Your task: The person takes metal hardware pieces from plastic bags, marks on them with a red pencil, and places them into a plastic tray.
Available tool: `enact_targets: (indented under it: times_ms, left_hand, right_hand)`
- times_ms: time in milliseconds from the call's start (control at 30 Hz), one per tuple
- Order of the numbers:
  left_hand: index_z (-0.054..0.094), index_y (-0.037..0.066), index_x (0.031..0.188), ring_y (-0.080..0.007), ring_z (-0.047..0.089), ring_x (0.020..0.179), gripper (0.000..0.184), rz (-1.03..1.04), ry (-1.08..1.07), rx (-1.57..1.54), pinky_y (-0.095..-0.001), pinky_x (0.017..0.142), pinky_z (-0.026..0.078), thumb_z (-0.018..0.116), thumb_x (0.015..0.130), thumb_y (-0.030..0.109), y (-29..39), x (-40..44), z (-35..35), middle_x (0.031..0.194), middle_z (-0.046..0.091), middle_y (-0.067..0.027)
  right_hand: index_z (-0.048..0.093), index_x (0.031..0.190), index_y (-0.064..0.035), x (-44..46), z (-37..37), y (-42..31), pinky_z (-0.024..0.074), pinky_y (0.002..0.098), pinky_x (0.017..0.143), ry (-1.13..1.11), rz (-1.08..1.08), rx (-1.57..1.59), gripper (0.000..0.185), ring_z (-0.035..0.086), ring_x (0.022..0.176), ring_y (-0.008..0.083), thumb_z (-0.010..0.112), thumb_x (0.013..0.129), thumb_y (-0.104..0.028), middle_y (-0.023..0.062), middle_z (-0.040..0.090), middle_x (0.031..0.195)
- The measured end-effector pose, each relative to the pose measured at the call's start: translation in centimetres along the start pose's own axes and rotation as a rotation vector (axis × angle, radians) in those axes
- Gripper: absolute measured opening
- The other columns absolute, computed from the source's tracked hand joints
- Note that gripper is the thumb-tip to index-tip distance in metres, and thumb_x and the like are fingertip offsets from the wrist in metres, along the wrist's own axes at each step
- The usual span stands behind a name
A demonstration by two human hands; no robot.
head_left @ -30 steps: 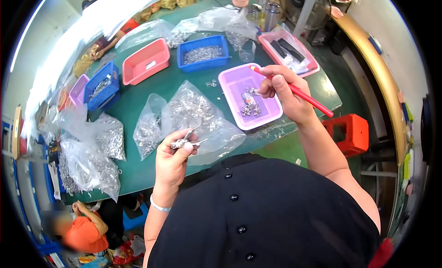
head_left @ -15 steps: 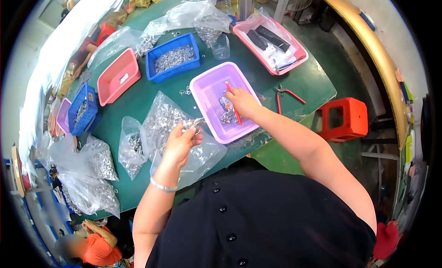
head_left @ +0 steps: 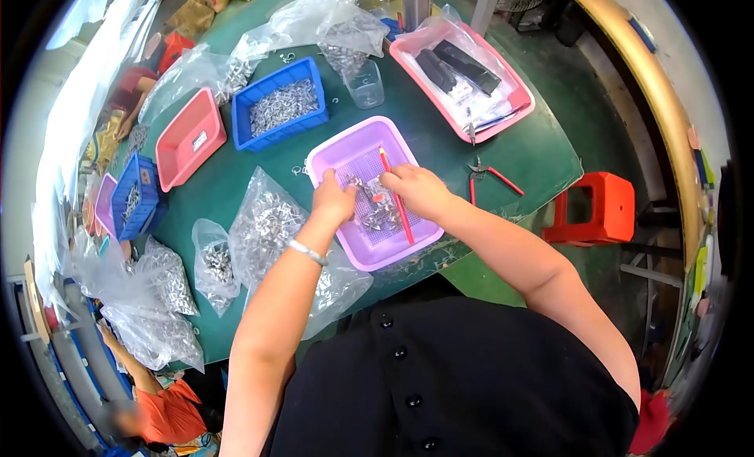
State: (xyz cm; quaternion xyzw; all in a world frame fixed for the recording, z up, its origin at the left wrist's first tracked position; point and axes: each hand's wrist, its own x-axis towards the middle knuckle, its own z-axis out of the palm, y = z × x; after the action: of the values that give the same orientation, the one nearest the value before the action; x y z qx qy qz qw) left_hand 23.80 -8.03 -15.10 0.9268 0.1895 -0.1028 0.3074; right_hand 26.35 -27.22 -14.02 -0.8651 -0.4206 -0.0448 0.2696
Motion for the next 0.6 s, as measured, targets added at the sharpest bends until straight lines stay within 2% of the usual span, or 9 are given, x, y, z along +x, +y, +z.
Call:
enact_targets:
  times_ms: [100, 167, 267, 367, 400, 500, 533, 600]
  left_hand:
    - [0.047, -0.002, 0.107, -0.0215, 0.061, 0.065, 0.03, -0.147, -0.355, -0.623, -0.0297, 0.057, 0.051, 0.047, 0.087, 0.021, 3.4, -3.8, -3.4, 0.088, 0.059, -0.0144]
    - [0.052, 0.0, 0.101, -0.0197, 0.061, 0.073, 0.028, -0.249, -0.651, -1.204, -0.0281, 0.064, 0.051, 0.045, 0.089, 0.025, 4.2, -6.7, -4.9, 0.089, 0.059, -0.0112]
    - [0.051, 0.0, 0.102, -0.0179, 0.06, 0.075, 0.024, -0.117, -0.584, -1.421, -0.0264, 0.067, 0.05, 0.045, 0.089, 0.02, 4.7, -10.1, -5.8, 0.089, 0.059, -0.0097]
    - [0.052, 0.0, 0.101, -0.0166, 0.059, 0.077, 0.02, -0.048, -0.447, -1.415, -0.0264, 0.068, 0.049, 0.046, 0.089, 0.014, 4.6, -12.3, -7.6, 0.09, 0.06, -0.0084]
    - [0.051, 0.0, 0.103, -0.0165, 0.059, 0.077, 0.019, -0.027, -0.418, -1.409, -0.0266, 0.069, 0.05, 0.047, 0.088, 0.012, 4.5, -12.9, -8.3, 0.09, 0.06, -0.0084]
    - [0.05, 0.0, 0.104, -0.0164, 0.059, 0.079, 0.02, 0.069, -0.362, -1.4, -0.0268, 0.07, 0.05, 0.047, 0.087, 0.01, 4.0, -14.2, -9.5, 0.092, 0.059, -0.0082]
    - [0.049, 0.0, 0.106, -0.017, 0.059, 0.082, 0.02, 0.093, -0.351, -1.415, -0.0278, 0.07, 0.049, 0.047, 0.087, 0.008, 3.9, -14.7, -9.9, 0.095, 0.058, -0.0084]
    - [0.048, 0.002, 0.107, -0.0193, 0.059, 0.082, 0.021, 0.144, -0.291, -1.419, -0.0277, 0.069, 0.049, 0.047, 0.087, 0.009, 3.5, -15.7, -10.8, 0.094, 0.058, -0.0093]
  right_hand:
    - [0.051, 0.087, -0.0057, -0.4, -3.6, -1.3, 0.0456, 0.0361, 0.06, 0.136, -0.082, 0.105, 0.02, 0.055, 0.072, 0.0284, 0.055, 0.067, -0.01, 0.0106, 0.053, 0.075]
    - [0.052, 0.088, -0.0053, -0.7, -5.3, -2.5, 0.0454, 0.0349, 0.059, 0.219, -0.188, 0.168, 0.022, 0.054, 0.07, 0.0277, 0.055, 0.067, -0.008, 0.0099, 0.052, 0.076]
    - [0.052, 0.091, -0.0041, -0.3, -7.0, -4.7, 0.0452, 0.0334, 0.059, 0.334, -0.418, 0.224, 0.025, 0.053, 0.067, 0.0269, 0.056, 0.066, -0.005, 0.0098, 0.052, 0.077]
    - [0.052, 0.092, -0.0039, -0.6, -7.4, -6.7, 0.0456, 0.0319, 0.061, 0.341, -0.337, 0.36, 0.029, 0.055, 0.072, 0.0275, 0.06, 0.064, -0.003, 0.0116, 0.054, 0.082]
    - [0.052, 0.094, -0.0038, -0.4, -7.8, -7.7, 0.0462, 0.0308, 0.068, 0.371, -0.288, 0.5, 0.031, 0.057, 0.079, 0.027, 0.059, 0.065, 0.005, 0.0133, 0.056, 0.09]
    - [0.052, 0.095, -0.004, -0.8, -7.5, -10.2, 0.0458, 0.0303, 0.076, 0.376, -0.042, 0.841, 0.027, 0.058, 0.085, 0.0242, 0.053, 0.071, 0.009, 0.0139, 0.057, 0.096]
    - [0.051, 0.098, -0.0033, -0.9, -7.6, -11.0, 0.0432, 0.0297, 0.083, 0.361, 0.027, 0.965, 0.025, 0.056, 0.09, 0.0196, 0.048, 0.076, 0.009, 0.0105, 0.056, 0.098]
    - [0.049, 0.101, -0.0028, -0.6, -8.3, -12.4, 0.0414, 0.0295, 0.085, 0.35, 0.071, 1.159, 0.025, 0.054, 0.094, 0.0174, 0.05, 0.077, 0.006, 0.0084, 0.055, 0.099]
